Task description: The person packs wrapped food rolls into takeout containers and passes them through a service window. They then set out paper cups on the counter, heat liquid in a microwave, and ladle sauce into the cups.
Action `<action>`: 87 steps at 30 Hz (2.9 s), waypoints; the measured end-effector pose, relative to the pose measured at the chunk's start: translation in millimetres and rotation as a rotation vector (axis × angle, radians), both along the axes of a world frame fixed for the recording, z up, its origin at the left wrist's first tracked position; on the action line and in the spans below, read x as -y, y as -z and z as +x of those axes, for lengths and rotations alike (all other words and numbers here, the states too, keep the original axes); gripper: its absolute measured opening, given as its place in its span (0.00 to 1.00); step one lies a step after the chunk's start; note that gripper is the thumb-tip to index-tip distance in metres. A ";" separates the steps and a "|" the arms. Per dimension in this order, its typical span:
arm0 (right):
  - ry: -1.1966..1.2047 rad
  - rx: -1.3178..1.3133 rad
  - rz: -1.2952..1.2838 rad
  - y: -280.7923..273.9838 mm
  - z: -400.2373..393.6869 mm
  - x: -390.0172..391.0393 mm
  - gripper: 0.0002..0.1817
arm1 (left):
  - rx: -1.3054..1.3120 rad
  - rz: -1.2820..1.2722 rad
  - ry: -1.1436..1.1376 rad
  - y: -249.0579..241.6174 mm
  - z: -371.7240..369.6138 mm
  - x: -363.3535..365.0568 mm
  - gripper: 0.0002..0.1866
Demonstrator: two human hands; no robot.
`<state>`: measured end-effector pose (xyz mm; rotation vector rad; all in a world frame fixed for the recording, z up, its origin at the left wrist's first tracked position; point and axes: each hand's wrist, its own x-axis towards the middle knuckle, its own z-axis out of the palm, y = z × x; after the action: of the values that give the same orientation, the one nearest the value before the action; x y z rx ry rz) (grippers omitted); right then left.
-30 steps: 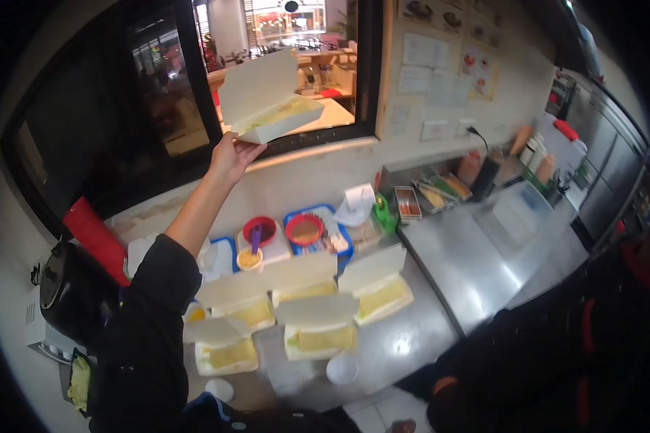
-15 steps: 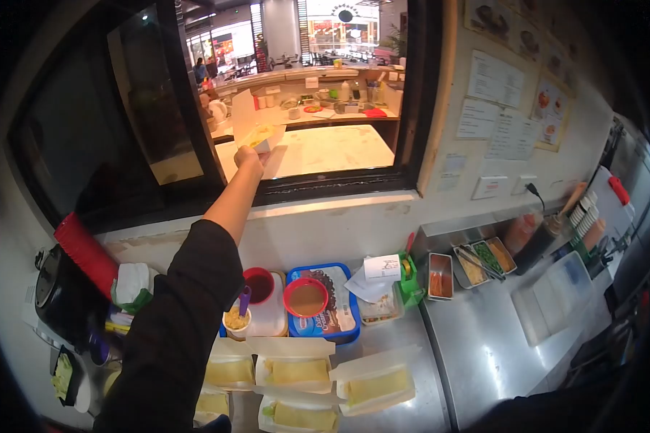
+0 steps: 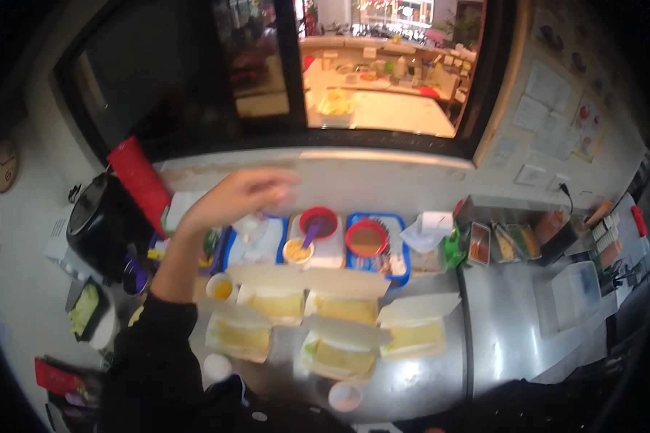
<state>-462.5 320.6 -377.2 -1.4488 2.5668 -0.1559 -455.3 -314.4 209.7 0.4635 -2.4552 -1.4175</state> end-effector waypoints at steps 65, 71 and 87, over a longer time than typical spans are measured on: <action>0.136 0.366 -0.247 -179.7 -176.5 246.8 0.12 | -0.400 0.606 -0.296 51.5 -115.4 18.5 0.15; 0.253 0.330 -0.240 -166.4 -197.7 228.7 0.11 | -0.516 0.649 -0.393 54.0 -286.5 68.7 0.16; 0.328 0.325 -0.169 -140.3 -205.3 203.1 0.11 | -0.618 0.640 -0.954 57.7 -425.3 120.3 0.17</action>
<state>-667.8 117.5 -236.9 -0.9395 2.5393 -0.6130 -880.6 -434.7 152.0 0.9647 -1.0022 -1.5041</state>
